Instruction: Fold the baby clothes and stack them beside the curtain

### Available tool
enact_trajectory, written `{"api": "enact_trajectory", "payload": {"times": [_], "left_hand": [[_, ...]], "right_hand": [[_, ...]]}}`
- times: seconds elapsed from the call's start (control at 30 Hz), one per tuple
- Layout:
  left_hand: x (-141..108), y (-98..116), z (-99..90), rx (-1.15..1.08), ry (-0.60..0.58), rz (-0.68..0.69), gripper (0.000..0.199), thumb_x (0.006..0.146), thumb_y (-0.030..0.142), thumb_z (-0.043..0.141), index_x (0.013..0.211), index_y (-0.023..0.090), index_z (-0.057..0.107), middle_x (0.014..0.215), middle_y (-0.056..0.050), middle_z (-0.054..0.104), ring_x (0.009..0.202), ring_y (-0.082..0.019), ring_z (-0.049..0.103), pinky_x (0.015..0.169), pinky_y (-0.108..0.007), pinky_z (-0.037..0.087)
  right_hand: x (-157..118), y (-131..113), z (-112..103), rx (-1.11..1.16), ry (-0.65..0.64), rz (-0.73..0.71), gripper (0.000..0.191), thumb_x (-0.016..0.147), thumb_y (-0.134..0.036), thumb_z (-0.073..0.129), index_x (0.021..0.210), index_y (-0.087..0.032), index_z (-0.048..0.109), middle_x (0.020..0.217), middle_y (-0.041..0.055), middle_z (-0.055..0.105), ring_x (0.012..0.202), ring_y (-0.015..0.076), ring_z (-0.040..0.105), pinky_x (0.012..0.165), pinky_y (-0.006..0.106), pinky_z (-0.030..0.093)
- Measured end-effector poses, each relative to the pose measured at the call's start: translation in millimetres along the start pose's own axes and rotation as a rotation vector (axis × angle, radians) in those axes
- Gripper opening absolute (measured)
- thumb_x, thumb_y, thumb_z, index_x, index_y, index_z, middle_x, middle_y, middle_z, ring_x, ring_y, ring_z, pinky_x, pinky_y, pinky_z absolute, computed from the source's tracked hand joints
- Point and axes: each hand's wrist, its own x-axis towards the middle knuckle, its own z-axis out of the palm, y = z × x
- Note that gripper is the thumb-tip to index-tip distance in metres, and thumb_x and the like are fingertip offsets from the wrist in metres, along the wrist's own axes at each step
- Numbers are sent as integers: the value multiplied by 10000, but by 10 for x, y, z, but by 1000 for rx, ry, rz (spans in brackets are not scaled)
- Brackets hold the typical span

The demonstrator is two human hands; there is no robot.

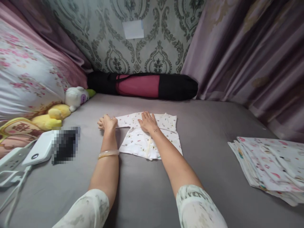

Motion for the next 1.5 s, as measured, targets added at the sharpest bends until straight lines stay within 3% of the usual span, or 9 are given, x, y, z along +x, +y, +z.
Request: {"api": "enact_trajectory", "payload": {"times": [0.13, 0.37, 0.5, 0.6, 0.7, 0.87, 1.03, 1.27, 1.5], "left_hand": [[72, -83, 3, -2, 31, -128, 398, 816, 254, 510, 1187, 114, 539, 1326, -286, 477, 1284, -440, 383, 954, -603, 333], [225, -183, -15, 40, 22, -178, 435, 754, 174, 539, 1185, 122, 535, 1318, -275, 509, 1284, -414, 415, 961, -577, 364], [288, -223, -7, 20, 9, -222, 495, 705, 144, 570, 1199, 122, 543, 1319, -273, 527, 1289, -410, 431, 976, -562, 368], [335, -250, -31, -21, -44, -222, 424, 682, 135, 579, 1105, 158, 605, 1275, -239, 585, 1244, -407, 493, 971, -553, 381], [372, -249, -108, -76, -84, -151, 220, 739, 189, 556, 939, 185, 648, 1150, -207, 659, 1134, -384, 583, 936, -521, 422], [419, -183, -237, -176, 70, 14, 179, 836, 313, 503, 832, 185, 629, 956, -154, 693, 983, -292, 639, 888, -378, 465], [475, -115, -180, -426, 142, 92, 129, 795, 323, 534, 779, 208, 592, 744, -33, 631, 793, -198, 608, 781, -296, 490], [439, 58, -252, -995, -28, -21, 224, 701, 375, 627, 761, 172, 556, 600, 47, 490, 524, -93, 486, 484, -188, 417], [187, 346, -394, -1074, -126, 168, 268, 659, 403, 676, 752, 164, 599, 569, 47, 500, 449, -59, 421, 400, -155, 296]], "right_hand": [[-4, 19, 39, 15, 26, 4, 637, 998, -449, 208, 1530, -102, 251, 1611, 85, 172, 1484, 208, 105, 1193, 428, 55], [21, 22, 7, 44, -1, 11, 624, 998, -439, 234, 1522, -103, 271, 1611, 101, 173, 1482, 231, 113, 1185, 454, 67], [-7, -72, -75, 14, 79, -79, 513, 981, -313, 346, 1459, -132, 394, 1579, 121, 278, 1466, 242, 154, 1173, 465, 60], [-6, -193, -108, 21, 172, -153, 407, 968, -246, 372, 1329, -173, 546, 1425, 120, 484, 1346, 252, 351, 1119, 417, 224], [48, -269, -106, 72, 104, -126, 363, 971, -318, 384, 1238, -207, 604, 1277, 124, 557, 1217, 269, 459, 1009, 388, 361], [159, -218, -131, 107, -93, -120, 582, 914, -481, 465, 1414, -185, 430, 1391, 157, 434, 1302, 316, 390, 1052, 410, 335], [150, -154, -245, 119, -238, -145, 774, 846, -557, 541, 1492, -201, 308, 1488, 152, 325, 1375, 350, 298, 1075, 423, 325], [137, -222, -271, 103, -241, -95, 822, 784, -590, 609, 1475, -234, 341, 1515, 135, 306, 1394, 373, 267, 1098, 474, 303], [241, -343, -357, 88, -335, -1, 1013, 707, -569, 687, 1542, -247, 213, 1565, 146, 234, 1445, 374, 178, 1113, 525, 278]]}}
